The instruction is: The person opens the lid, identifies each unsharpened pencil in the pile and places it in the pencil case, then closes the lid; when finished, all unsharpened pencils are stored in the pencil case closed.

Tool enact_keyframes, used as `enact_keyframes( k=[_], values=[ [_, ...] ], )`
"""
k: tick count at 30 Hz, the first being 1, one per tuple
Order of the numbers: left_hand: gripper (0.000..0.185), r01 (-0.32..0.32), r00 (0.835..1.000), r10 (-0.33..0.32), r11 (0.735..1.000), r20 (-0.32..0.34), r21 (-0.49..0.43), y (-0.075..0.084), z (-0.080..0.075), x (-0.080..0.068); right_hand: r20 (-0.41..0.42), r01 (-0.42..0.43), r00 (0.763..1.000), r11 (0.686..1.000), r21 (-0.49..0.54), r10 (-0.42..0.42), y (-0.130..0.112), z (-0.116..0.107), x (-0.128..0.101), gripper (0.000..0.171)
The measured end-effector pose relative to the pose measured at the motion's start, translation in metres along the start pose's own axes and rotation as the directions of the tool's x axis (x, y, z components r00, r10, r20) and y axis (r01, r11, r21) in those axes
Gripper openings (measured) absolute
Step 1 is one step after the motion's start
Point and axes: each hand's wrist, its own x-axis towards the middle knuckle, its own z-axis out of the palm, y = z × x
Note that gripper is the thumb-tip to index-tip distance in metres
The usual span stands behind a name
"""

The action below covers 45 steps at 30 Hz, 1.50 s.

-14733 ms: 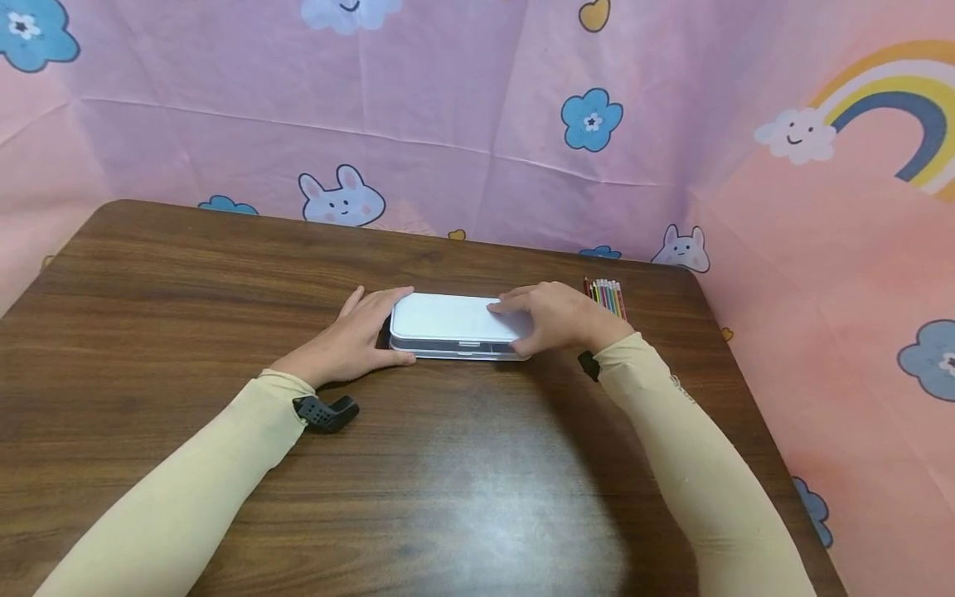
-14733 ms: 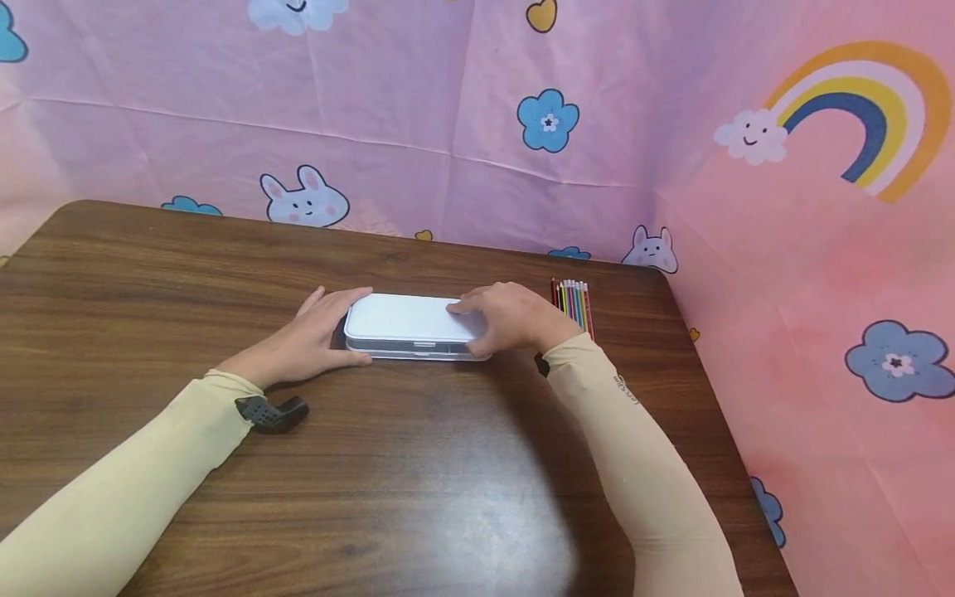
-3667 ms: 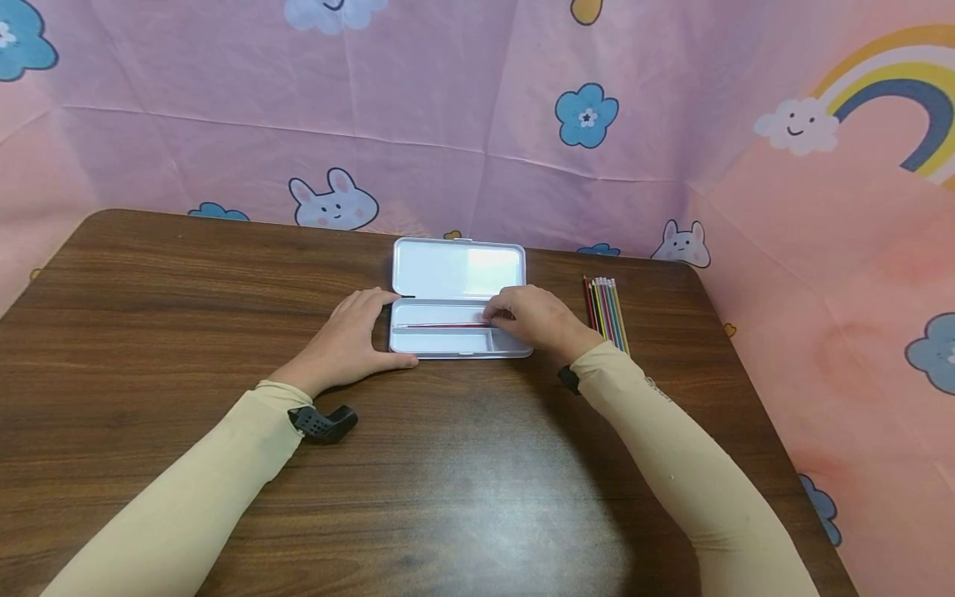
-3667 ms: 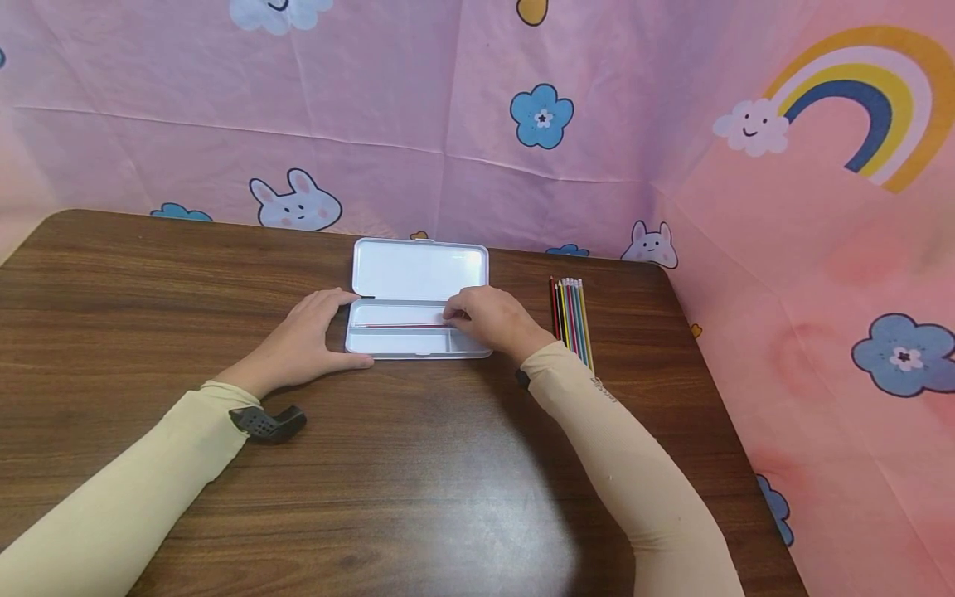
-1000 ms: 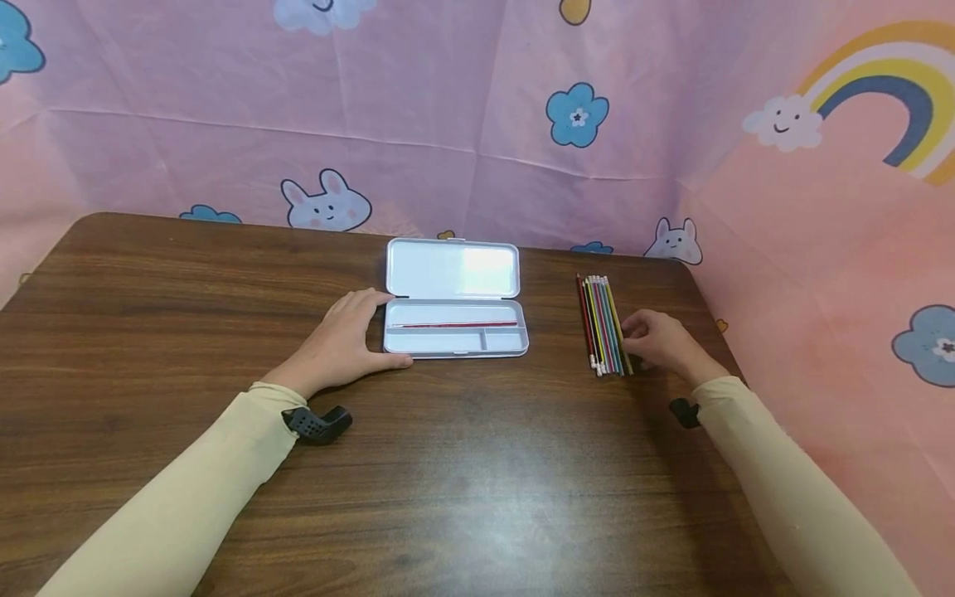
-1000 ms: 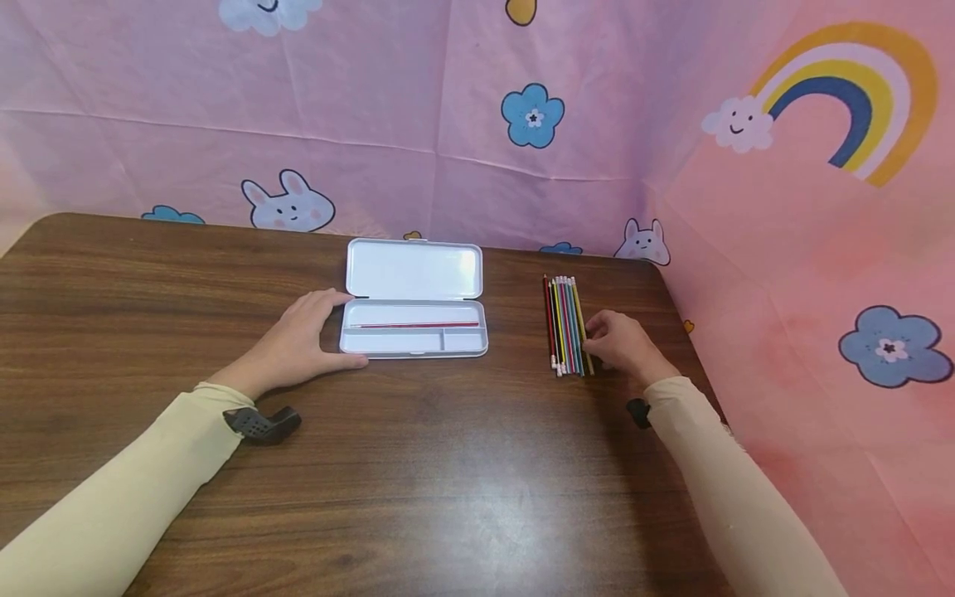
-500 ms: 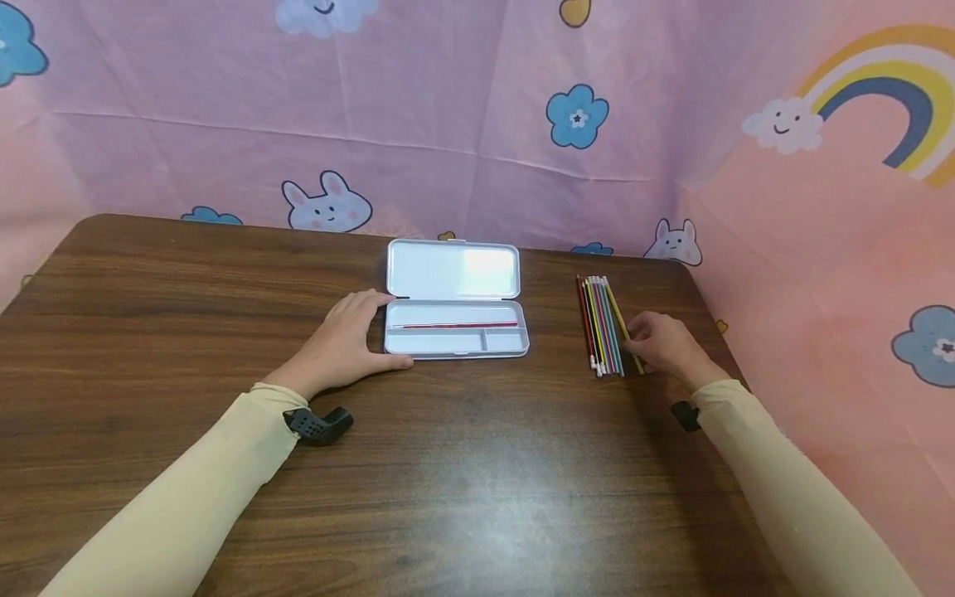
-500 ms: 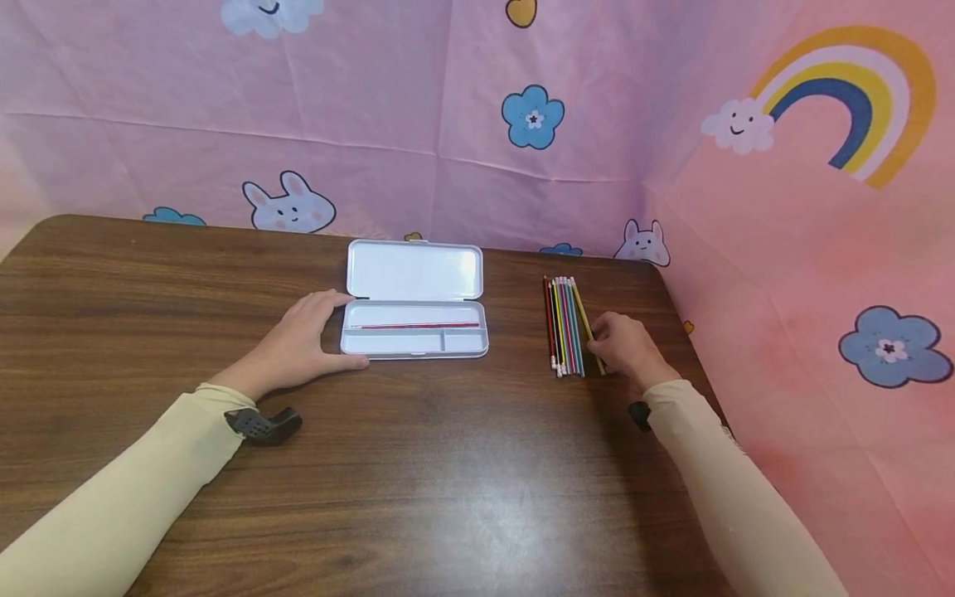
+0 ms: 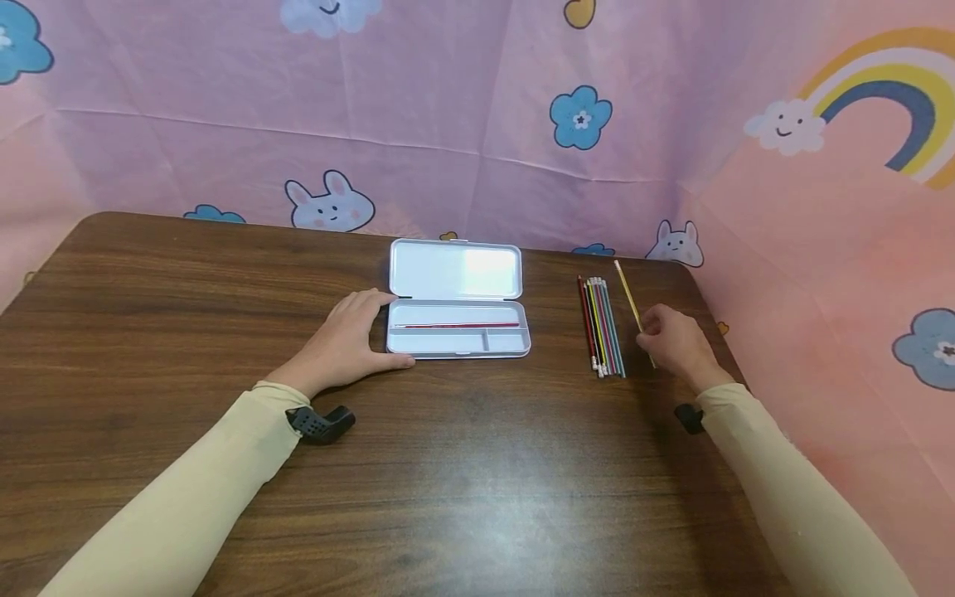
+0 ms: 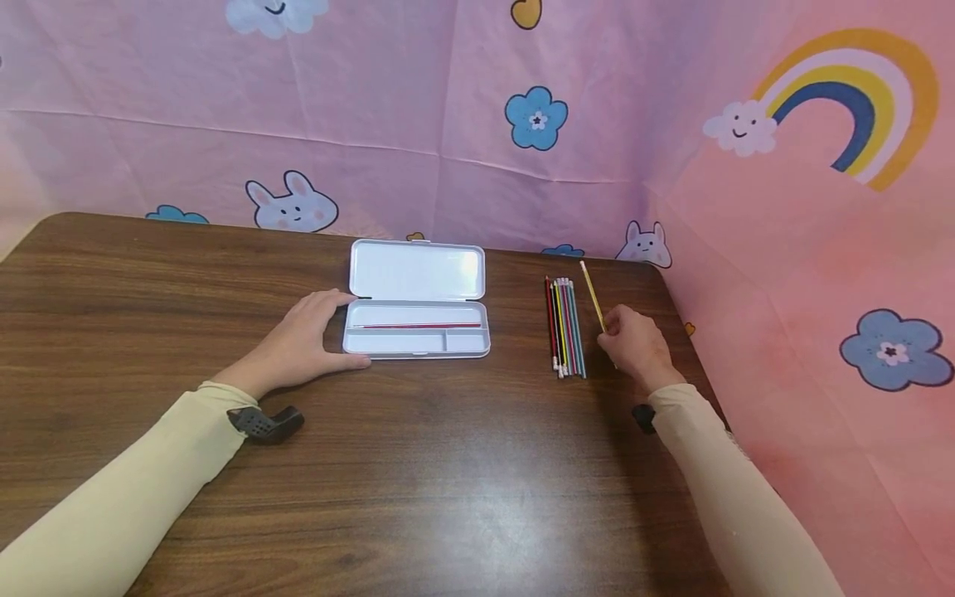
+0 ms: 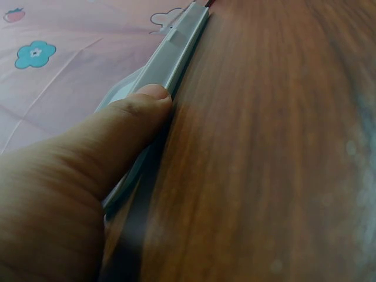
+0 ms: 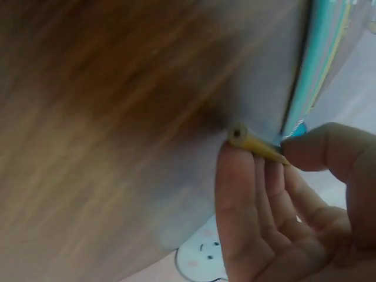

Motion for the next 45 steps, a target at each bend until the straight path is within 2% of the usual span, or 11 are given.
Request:
enact_keyframes(
  k=[5, 8, 11, 14, 18, 29, 34, 39, 45],
  values=[
    [0.103, -0.004, 1.0, 0.004, 1.0, 0.001, -0.002, 0.0, 0.0, 0.0, -0.136, 0.082, 0.988, 0.996, 0.024, -0.078, -0.02, 0.001, 0.002, 0.028],
    [0.103, -0.004, 1.0, 0.004, 1.0, -0.001, -0.006, 0.001, 0.001, -0.001, -0.207, 0.165, 0.966, 0.986, 0.03, -0.155, -0.038, 0.005, 0.004, 0.023],
    [0.103, 0.002, 1.0, -0.002, 1.0, 0.001, -0.009, 0.002, 0.001, -0.001, -0.236, 0.256, 0.941, 0.966, 0.021, -0.244, -0.057, 0.01, 0.005, 0.019],
    [0.104, 0.012, 1.0, -0.012, 1.0, 0.011, -0.008, 0.003, 0.001, -0.002, -0.233, 0.32, 0.921, 0.947, -0.011, -0.313, -0.075, 0.015, 0.006, 0.019],
    [0.104, 0.022, 1.0, -0.022, 1.0, 0.019, -0.006, 0.004, 0.0, -0.002, -0.214, 0.361, 0.908, 0.932, -0.031, -0.359, -0.093, 0.022, 0.007, 0.018],
    [0.105, 0.033, 0.999, -0.033, 0.999, 0.026, 0.002, 0.003, -0.001, -0.002, -0.152, 0.472, 0.867, 0.88, -0.052, -0.474, -0.121, 0.041, 0.013, 0.016],
    [0.106, 0.027, 0.999, -0.027, 1.0, 0.019, 0.004, 0.002, 0.0, -0.001, -0.137, 0.544, 0.825, 0.836, -0.07, -0.549, -0.136, 0.049, 0.015, 0.016],
    [0.106, 0.028, 1.0, -0.028, 1.0, 0.012, 0.003, 0.001, 0.0, -0.002, -0.114, 0.605, 0.776, 0.783, -0.141, -0.62, -0.15, 0.057, 0.018, 0.015],
    [0.107, 0.026, 1.0, -0.026, 1.0, 0.014, 0.002, -0.001, 0.001, -0.002, -0.051, 0.648, 0.742, 0.735, -0.201, -0.668, -0.163, 0.064, 0.025, 0.016]
  ],
)
